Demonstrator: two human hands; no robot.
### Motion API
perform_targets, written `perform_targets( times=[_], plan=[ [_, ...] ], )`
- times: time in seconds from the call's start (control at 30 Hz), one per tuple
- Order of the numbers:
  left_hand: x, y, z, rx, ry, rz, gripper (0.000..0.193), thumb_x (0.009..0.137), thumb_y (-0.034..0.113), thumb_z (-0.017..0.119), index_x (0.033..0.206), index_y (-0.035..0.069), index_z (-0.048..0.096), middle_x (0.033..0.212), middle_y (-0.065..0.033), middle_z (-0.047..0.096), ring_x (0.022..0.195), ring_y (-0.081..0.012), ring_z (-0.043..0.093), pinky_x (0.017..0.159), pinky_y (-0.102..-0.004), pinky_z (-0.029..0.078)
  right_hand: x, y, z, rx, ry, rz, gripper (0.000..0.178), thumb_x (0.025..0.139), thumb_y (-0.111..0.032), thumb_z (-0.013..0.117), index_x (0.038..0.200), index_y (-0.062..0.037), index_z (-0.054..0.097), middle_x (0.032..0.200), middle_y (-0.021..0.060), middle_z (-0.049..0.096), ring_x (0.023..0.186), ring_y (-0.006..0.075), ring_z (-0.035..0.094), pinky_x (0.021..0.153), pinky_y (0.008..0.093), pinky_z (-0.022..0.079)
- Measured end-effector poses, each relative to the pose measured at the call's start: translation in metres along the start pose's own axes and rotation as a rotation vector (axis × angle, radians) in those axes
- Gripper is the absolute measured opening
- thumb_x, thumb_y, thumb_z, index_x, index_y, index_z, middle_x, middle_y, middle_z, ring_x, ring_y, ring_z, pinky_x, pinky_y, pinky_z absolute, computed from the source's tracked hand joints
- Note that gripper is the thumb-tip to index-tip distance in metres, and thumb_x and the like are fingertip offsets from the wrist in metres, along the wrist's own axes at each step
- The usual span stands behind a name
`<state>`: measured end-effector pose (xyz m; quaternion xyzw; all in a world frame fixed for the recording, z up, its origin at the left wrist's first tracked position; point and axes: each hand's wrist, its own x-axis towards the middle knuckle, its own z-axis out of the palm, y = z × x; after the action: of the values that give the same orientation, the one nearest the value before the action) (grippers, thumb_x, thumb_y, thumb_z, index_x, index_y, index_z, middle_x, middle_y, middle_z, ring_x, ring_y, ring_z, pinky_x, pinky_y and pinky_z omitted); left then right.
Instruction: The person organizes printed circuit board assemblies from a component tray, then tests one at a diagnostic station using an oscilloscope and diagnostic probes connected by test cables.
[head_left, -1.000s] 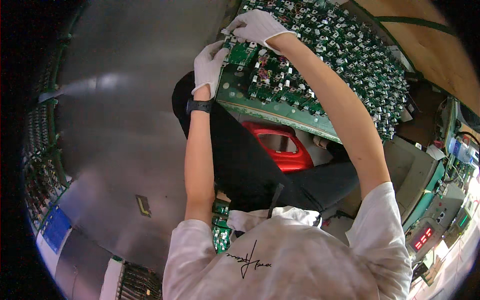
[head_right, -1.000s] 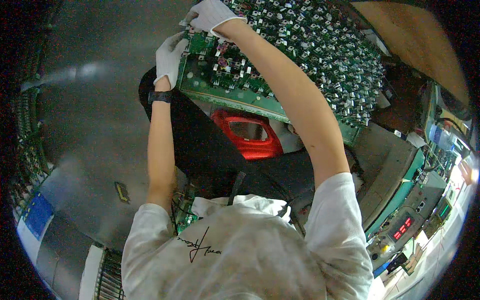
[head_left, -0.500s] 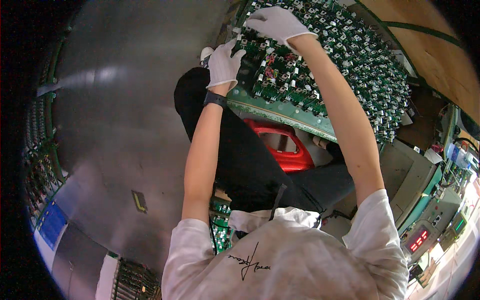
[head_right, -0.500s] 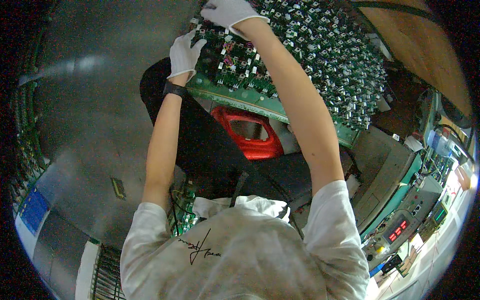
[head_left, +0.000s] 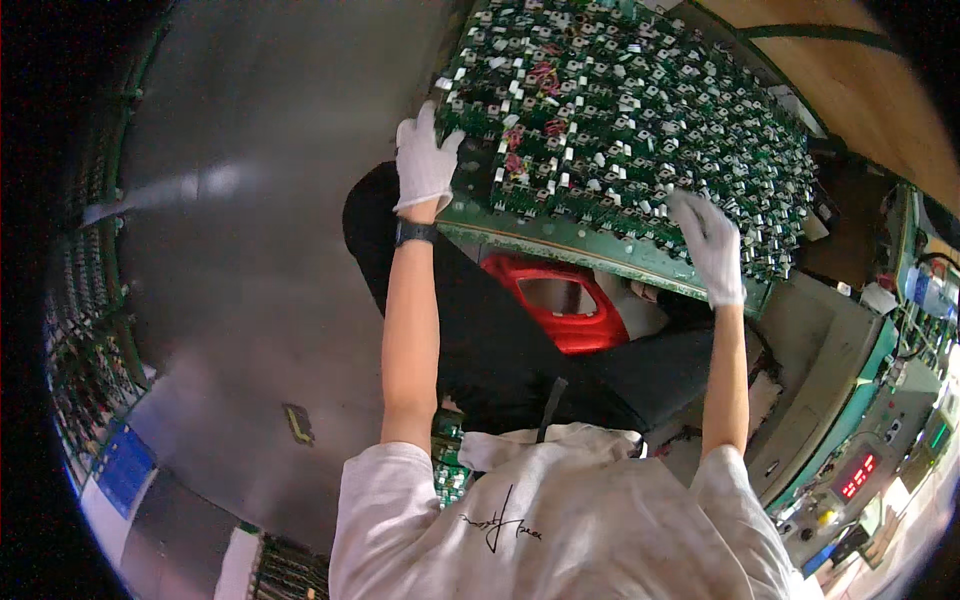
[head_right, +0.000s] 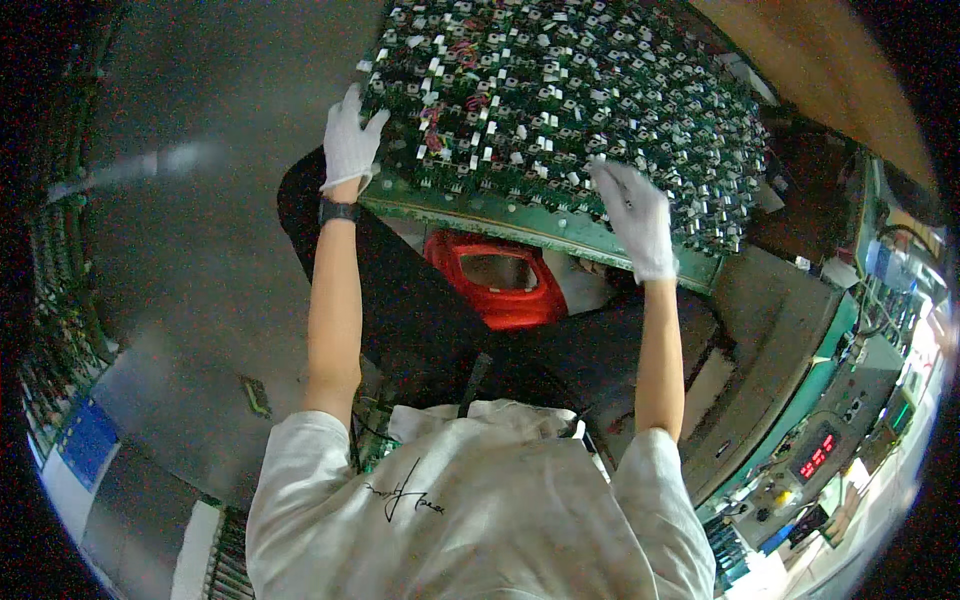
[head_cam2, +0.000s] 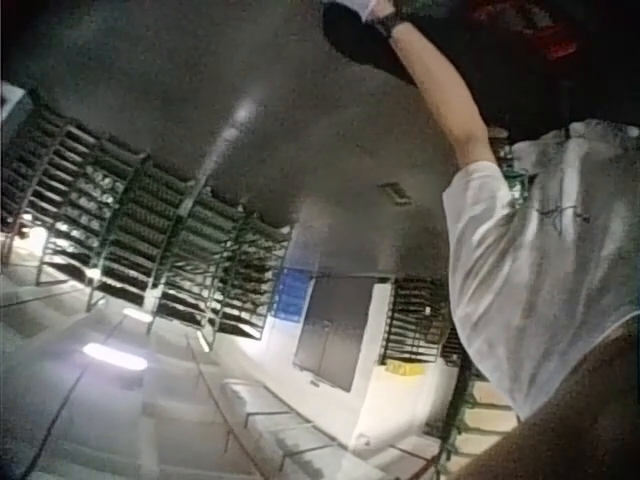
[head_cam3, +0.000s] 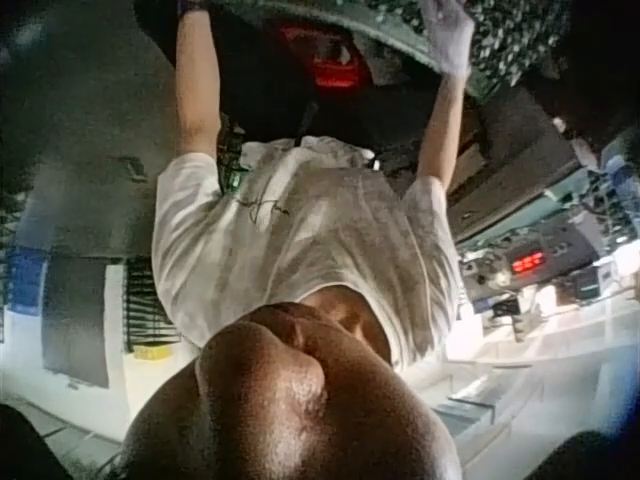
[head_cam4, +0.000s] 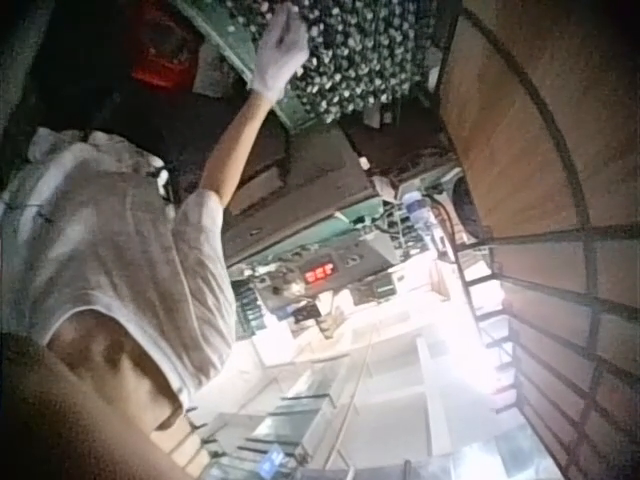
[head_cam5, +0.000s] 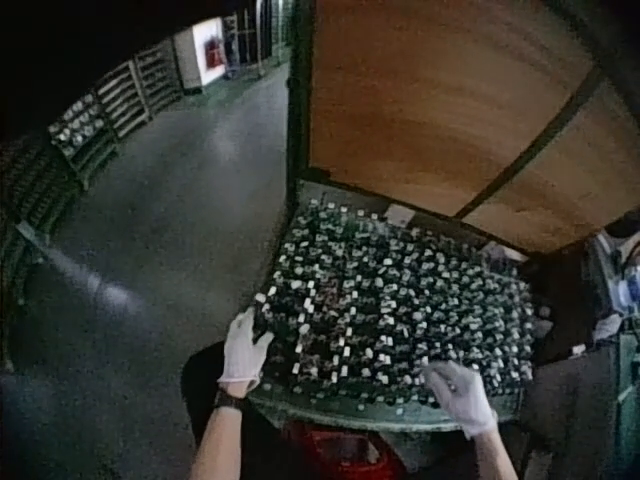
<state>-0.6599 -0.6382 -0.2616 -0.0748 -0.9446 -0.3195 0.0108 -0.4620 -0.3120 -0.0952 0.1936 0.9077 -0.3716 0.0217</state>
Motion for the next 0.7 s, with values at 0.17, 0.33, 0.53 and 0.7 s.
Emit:
perform_targets(
  times=[0.17,0.33,0.53,0.7],
  plan=[
    [0.006,-0.004,-0.007,-0.216,0.058,-0.010,0.055,0.088,0.011,0.071,0.140,0.002,0.056,0.134,-0.0202,0.063,0.120,-0.0343,0.063,0.104,-0.0423,0.049,-0.109,0.113,-0.066,0.044,0.157,0.212,0.024,0.102,-0.007,0.062,0.121,0.0042,0.070,0.109,0.0146,0.076,0.098,0.0152,0.071,0.089,0.0286,0.055],
    [0.017,0.108,-0.029,-0.244,-0.283,0.167,0.054,0.097,0.003,0.054,0.151,0.002,0.048,0.149,-0.0164,0.057,0.139,-0.0273,0.052,0.117,-0.0406,0.038,-0.206,0.162,-0.139,-0.143,0.264,0.344,0.026,0.098,-0.009,0.064,0.122,-0.0032,0.072,0.113,0.0159,0.075,0.101,0.0247,0.074,0.091,0.0351,0.057],
    [0.026,0.026,0.002,-0.238,-0.178,0.348,0.062,0.106,0.032,0.042,0.161,0.005,0.033,0.167,-0.0174,0.033,0.152,-0.0342,0.034,0.126,-0.0506,0.019,-0.243,0.225,-0.282,-0.410,0.914,0.136,0.023,0.097,-0.020,0.068,0.113,-0.0052,0.075,0.107,0.0185,0.075,0.092,0.0297,0.075,0.082,0.0374,0.059],
    [0.033,0.039,0.005,-0.109,-0.177,0.259,0.087,0.097,0.058,0.050,0.161,0.002,0.030,0.167,-0.0164,0.031,0.150,-0.0412,0.034,0.121,-0.0614,0.023,-0.280,0.325,-0.467,-0.434,1.423,0.532,0.043,0.091,-0.040,0.071,0.120,-0.0072,0.069,0.108,0.0191,0.073,0.103,0.0317,0.072,0.090,0.0418,0.056]
  ],
)
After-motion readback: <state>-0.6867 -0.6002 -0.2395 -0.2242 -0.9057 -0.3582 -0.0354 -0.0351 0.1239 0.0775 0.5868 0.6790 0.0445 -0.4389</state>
